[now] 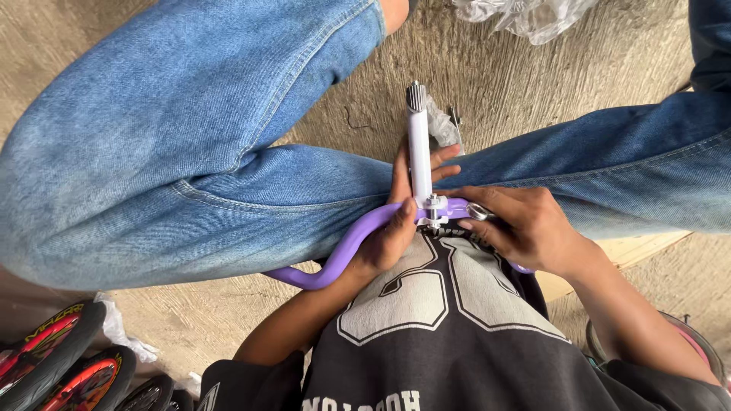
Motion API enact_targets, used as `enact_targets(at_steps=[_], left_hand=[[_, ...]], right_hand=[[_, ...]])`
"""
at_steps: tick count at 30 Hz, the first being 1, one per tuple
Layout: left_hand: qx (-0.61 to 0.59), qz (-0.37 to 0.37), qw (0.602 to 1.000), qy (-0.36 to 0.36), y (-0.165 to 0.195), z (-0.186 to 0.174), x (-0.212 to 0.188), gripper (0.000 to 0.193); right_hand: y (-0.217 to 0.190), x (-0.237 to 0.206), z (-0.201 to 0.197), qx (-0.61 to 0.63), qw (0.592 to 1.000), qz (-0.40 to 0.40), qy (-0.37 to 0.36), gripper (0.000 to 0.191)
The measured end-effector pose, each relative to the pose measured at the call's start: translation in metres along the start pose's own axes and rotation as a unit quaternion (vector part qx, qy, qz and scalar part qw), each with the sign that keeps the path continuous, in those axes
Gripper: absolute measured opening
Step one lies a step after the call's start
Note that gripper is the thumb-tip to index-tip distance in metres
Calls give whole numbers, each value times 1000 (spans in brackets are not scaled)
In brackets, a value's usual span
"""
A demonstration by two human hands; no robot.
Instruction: The person sits on the floor of a workshop and assembles a children's bicycle handlebar. They wipe parts with a cloth, unwrap plastic packaging from components, fit the purple handlebar onto the white stem, and tighten the clamp bolt using a wrench, working over a cloth spread on the ground.
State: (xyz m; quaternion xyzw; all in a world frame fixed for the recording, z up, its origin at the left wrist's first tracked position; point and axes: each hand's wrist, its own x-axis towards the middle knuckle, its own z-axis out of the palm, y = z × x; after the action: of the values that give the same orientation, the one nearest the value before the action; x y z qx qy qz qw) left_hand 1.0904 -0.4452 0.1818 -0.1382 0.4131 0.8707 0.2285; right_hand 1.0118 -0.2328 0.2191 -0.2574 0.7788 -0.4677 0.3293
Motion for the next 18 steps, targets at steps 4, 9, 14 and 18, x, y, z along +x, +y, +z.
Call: enact_targets(at_steps=[4,9,14,18], left_hand=[[65,-94,993,-23,19,13,-21,103],[423,-212,862,-182,119,24,-62,71],[264,-57,963,17,142,1,-18,44],[-101,-13,991,91,62,-8,56,34]], right_hand=[[2,-6,-3,-8,1000,2,6,41],[-7,-5,-11,22,1000,5,4,42],[-23,-6,-24,-7,1000,14,-17,41],[-23,-16,-35,2,1000,14,4,40]])
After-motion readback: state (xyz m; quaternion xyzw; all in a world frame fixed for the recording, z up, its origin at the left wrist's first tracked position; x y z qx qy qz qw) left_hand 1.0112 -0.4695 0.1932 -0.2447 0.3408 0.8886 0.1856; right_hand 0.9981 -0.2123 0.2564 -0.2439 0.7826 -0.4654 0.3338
